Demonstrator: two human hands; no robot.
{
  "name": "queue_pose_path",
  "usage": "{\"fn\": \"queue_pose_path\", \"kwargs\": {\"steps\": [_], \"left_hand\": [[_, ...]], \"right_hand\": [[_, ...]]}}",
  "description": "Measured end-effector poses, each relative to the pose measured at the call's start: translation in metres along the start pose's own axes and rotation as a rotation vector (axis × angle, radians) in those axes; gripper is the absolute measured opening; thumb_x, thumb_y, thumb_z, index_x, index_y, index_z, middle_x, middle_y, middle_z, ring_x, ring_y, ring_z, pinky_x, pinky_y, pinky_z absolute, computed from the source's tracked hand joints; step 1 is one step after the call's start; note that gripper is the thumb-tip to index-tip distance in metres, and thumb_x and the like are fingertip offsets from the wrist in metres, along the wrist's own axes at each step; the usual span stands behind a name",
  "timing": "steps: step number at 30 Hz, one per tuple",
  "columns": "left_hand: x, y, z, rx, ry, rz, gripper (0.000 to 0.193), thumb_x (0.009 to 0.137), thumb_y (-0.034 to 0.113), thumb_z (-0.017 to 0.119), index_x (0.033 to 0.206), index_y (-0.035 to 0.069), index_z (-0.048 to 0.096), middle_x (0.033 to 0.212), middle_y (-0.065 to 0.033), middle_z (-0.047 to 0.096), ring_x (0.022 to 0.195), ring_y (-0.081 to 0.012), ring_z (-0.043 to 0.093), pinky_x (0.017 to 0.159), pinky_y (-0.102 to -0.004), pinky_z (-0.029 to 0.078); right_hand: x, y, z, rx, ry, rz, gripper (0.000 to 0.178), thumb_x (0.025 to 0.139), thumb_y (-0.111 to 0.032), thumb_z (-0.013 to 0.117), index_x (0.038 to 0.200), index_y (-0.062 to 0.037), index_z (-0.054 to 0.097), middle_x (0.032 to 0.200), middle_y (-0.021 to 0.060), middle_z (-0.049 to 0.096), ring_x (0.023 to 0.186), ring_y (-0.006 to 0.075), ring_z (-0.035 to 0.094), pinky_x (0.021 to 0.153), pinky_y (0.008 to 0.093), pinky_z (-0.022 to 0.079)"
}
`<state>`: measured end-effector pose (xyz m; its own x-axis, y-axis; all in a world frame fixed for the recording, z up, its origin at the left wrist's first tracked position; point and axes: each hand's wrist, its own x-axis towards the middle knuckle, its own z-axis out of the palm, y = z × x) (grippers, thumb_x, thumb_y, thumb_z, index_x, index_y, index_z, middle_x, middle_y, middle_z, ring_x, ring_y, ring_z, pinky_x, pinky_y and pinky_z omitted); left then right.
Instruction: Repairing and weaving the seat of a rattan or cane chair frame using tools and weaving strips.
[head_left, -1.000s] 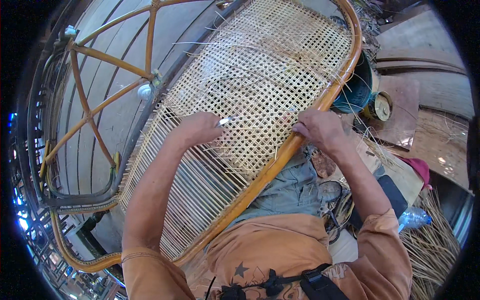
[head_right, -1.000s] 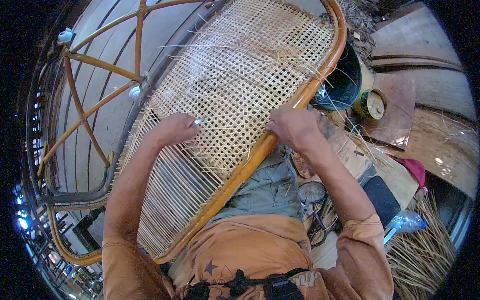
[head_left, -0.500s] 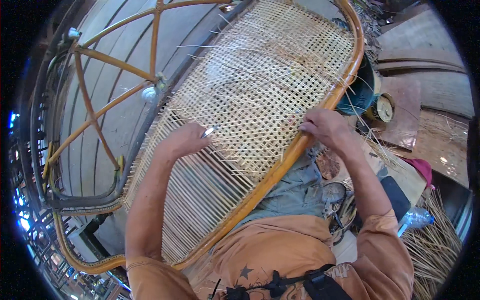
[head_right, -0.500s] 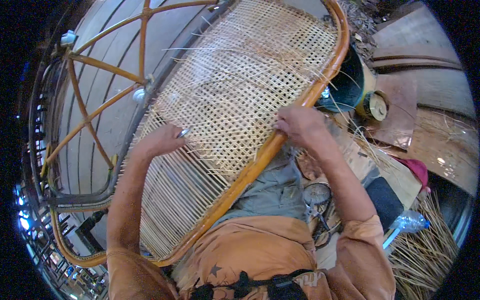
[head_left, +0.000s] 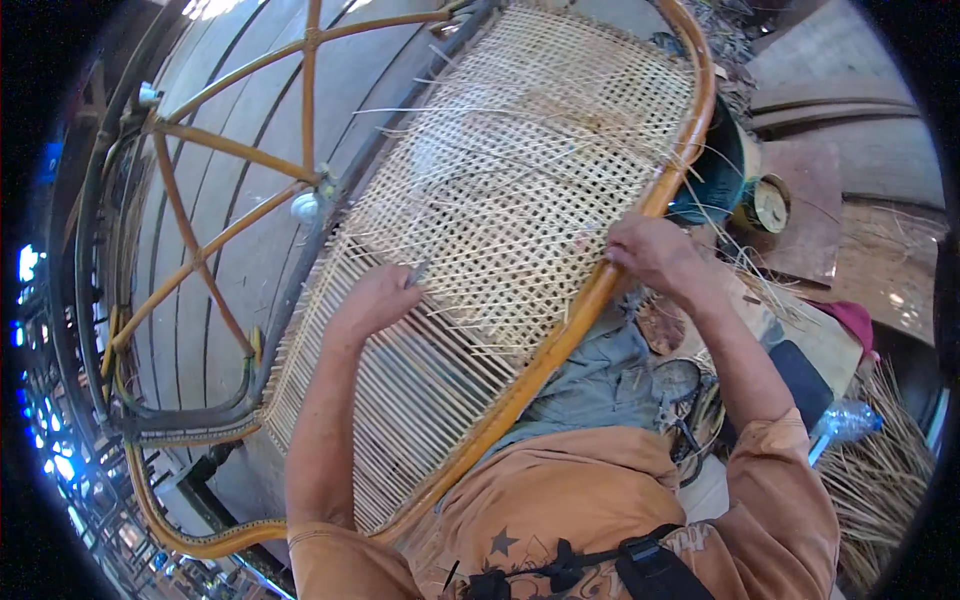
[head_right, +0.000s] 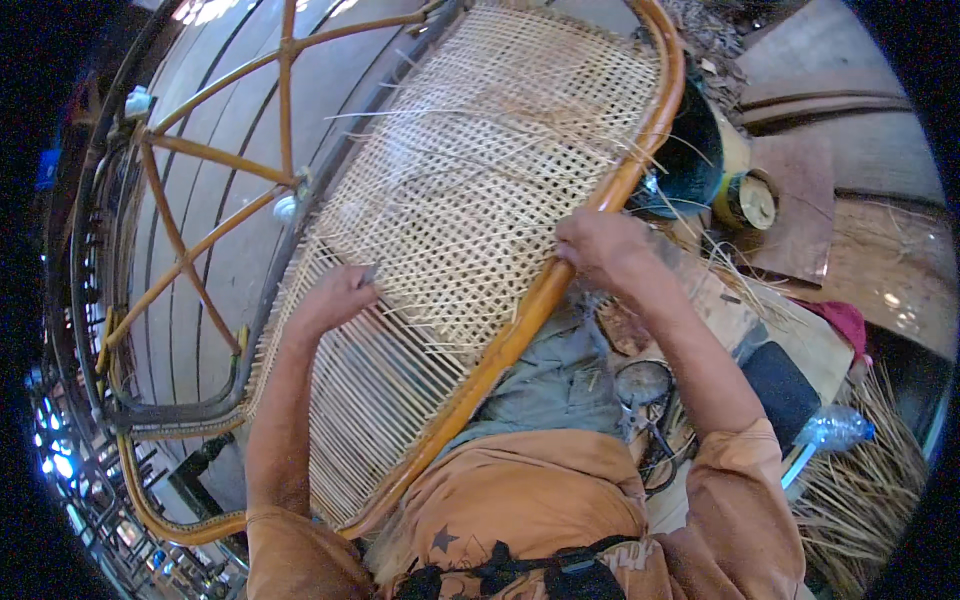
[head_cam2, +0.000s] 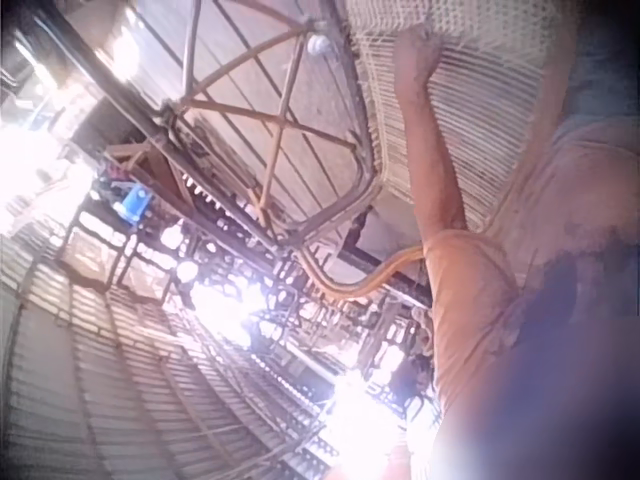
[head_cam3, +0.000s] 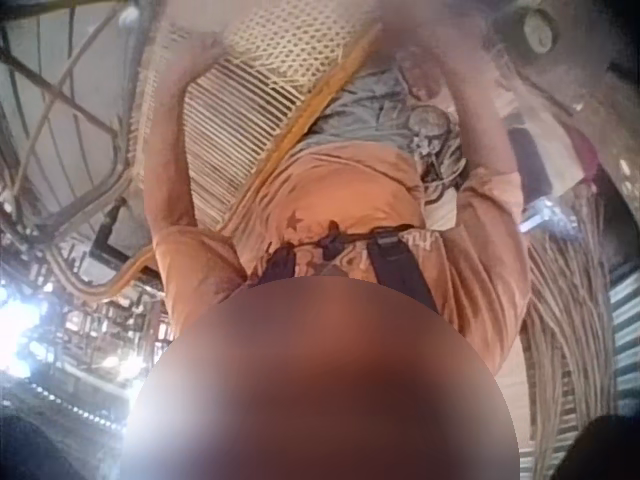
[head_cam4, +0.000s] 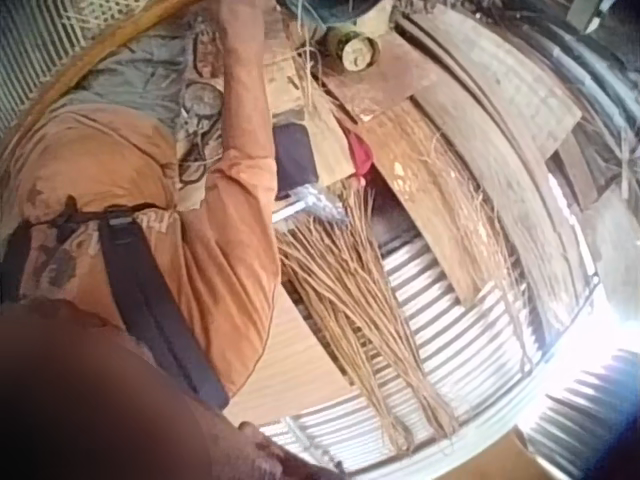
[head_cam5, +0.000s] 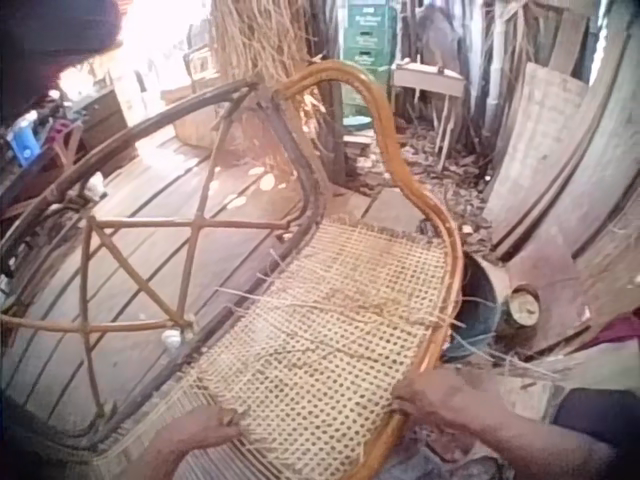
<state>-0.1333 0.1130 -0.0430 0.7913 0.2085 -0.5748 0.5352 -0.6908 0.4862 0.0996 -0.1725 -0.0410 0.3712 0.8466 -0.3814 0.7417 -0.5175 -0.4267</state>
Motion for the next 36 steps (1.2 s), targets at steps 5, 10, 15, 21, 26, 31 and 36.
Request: {"fn": "queue_pose_path", "kwargs": {"steps": [5,10,15,21,26,31,36], "left_hand": [[-0.008,0.004,-0.012,0.059,-0.014,-0.028,0.035,0.082,0.032,0.054,0.081,-0.003,0.056,0.07,-0.0204,0.058,0.068,-0.0337,0.058,0.066,-0.0419,0.044],[-0.007,0.049,-0.034,-0.247,0.334,-0.132,0.033,0.085,0.031,0.056,0.09,-0.001,0.06,0.071,-0.0158,0.06,0.067,-0.0251,0.058,0.068,-0.0386,0.046],[0.035,0.149,0.036,-0.467,0.151,0.143,0.029,0.086,0.028,0.053,0.098,0.003,0.063,0.076,-0.0136,0.064,0.072,-0.0249,0.062,0.072,-0.0346,0.048],[0.079,0.168,0.073,-0.563,-0.1,0.21,0.027,0.084,0.026,0.055,0.091,0.001,0.062,0.07,-0.009,0.062,0.063,-0.0192,0.059,0.062,-0.0323,0.047],[0.077,0.177,0.063,-0.808,-0.207,0.004,0.021,0.083,0.021,0.059,0.083,0.0,0.06,0.061,-0.0023,0.055,0.052,-0.0083,0.051,0.048,-0.0241,0.042],[0.078,0.171,0.066,-0.852,-0.223,0.001,0.019,0.086,0.023,0.059,0.085,0.004,0.058,0.064,0.0016,0.051,0.051,-0.0053,0.046,0.046,-0.0193,0.04],[0.073,0.171,0.067,-0.861,-0.211,0.0,0.021,0.085,0.025,0.06,0.084,0.004,0.058,0.063,0.0026,0.049,0.051,-0.0054,0.044,0.047,-0.0193,0.039]], "right_hand": [[-0.009,0.006,-0.004,0.186,0.083,-0.067,0.015,0.082,-0.017,0.059,0.082,-0.0019,0.055,0.076,0.0142,0.055,0.076,0.0307,0.057,0.067,0.0385,0.045],[-0.02,0.023,-0.008,0.324,0.116,-0.083,0.014,0.083,-0.014,0.058,0.085,-0.0018,0.054,0.077,0.0135,0.054,0.075,0.0295,0.055,0.066,0.0372,0.043],[-0.026,0.012,-0.007,0.381,0.206,-0.1,0.013,0.084,-0.014,0.057,0.088,-0.0024,0.054,0.078,0.0136,0.054,0.075,0.0297,0.054,0.067,0.0372,0.043],[-0.027,0.01,0.002,0.32,0.34,-0.165,0.009,0.084,-0.011,0.055,0.088,-0.0029,0.055,0.082,0.013,0.055,0.081,0.0316,0.055,0.071,0.0388,0.044],[-0.027,0.015,0.006,0.349,0.382,-0.148,0.009,0.084,-0.011,0.056,0.087,-0.0033,0.055,0.083,0.0124,0.055,0.082,0.0299,0.055,0.071,0.0378,0.044],[-0.031,0.02,0.006,0.359,0.416,-0.166,0.009,0.084,-0.011,0.056,0.089,-0.003,0.057,0.085,0.0113,0.057,0.079,0.027,0.056,0.069,0.0351,0.044],[-0.063,0.077,0.016,0.768,0.627,0.416,0.016,0.085,-0.013,0.057,0.096,-0.0017,0.059,0.085,0.012,0.06,0.08,0.0212,0.058,0.07,0.03,0.045]]}}
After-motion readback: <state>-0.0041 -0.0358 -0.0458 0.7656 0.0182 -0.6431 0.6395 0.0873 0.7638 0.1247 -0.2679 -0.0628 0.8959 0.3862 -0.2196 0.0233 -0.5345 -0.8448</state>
